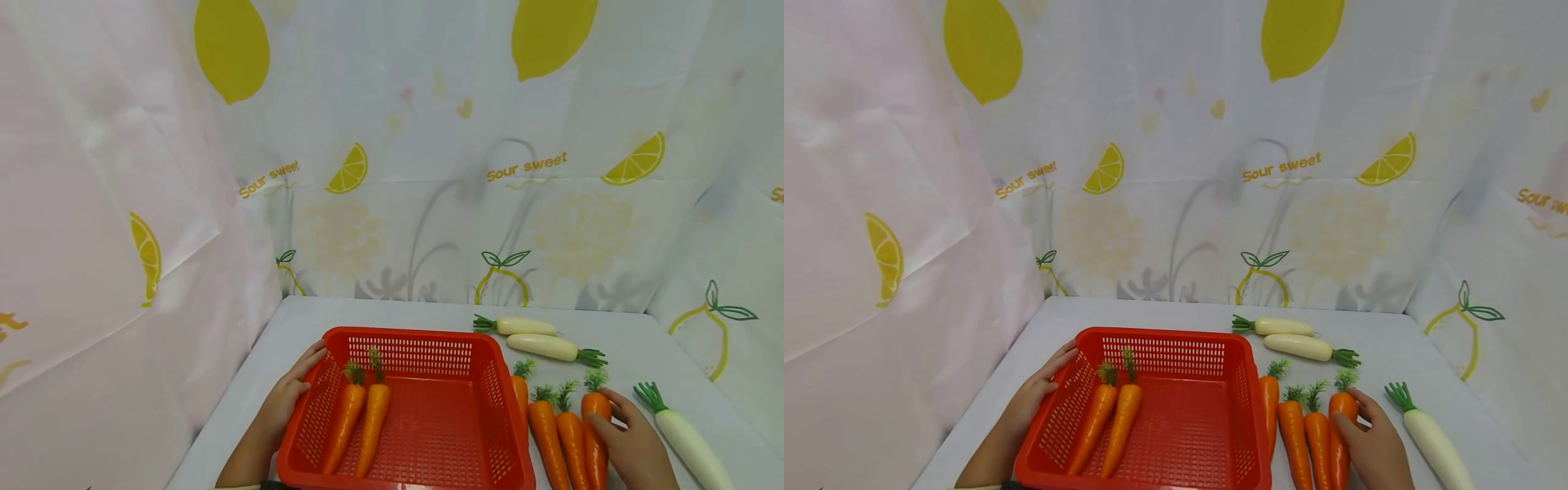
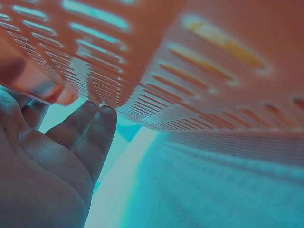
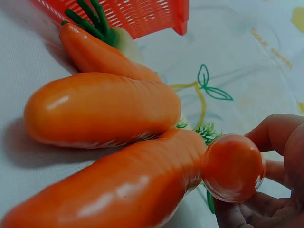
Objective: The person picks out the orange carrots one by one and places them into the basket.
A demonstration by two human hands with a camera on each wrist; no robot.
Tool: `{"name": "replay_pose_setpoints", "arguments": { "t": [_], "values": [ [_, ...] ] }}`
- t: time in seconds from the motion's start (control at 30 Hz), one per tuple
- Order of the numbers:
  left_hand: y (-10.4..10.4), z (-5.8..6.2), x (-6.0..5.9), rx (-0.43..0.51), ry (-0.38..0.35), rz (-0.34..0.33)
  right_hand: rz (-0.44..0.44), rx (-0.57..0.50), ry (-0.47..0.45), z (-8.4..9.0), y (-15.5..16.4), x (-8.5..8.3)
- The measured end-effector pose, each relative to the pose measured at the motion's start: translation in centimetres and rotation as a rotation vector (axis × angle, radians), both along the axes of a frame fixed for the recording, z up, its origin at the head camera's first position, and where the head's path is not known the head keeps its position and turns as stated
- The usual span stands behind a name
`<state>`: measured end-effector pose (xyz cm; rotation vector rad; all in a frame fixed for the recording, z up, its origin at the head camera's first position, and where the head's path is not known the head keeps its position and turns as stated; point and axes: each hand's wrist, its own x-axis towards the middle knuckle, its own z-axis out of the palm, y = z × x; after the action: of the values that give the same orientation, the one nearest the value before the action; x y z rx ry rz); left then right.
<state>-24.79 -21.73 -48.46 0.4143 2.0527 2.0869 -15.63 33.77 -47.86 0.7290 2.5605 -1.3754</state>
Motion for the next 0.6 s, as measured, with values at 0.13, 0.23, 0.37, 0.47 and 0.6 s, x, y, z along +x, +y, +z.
{"name": "replay_pose_setpoints", "arguments": {
  "t": [0.13, 0.23, 0.37, 0.47, 0.6],
  "values": [
    [0.1, 0.1, 0.1, 0.0, -0.002, 0.002, 0.002, -0.017, 0.013, 0.4, -0.3, 0.0],
    [0.1, 0.1, 0.1, -0.006, -0.006, 0.005, 0.0, -0.02, 0.017, 0.7, -0.6, 0.1],
    [0.1, 0.3, 0.2, -0.019, -0.015, 0.021, 0.002, -0.036, 0.033, 1.0, -1.0, 0.1],
    [0.1, 0.3, 0.2, -0.012, -0.011, 0.019, 0.017, -0.065, 0.046, 1.3, -1.3, 0.1],
    [0.1, 0.2, 0.2, -0.002, -0.004, 0.007, 0.033, -0.103, 0.05, 1.6, -1.5, 0.0]
  ]
}}
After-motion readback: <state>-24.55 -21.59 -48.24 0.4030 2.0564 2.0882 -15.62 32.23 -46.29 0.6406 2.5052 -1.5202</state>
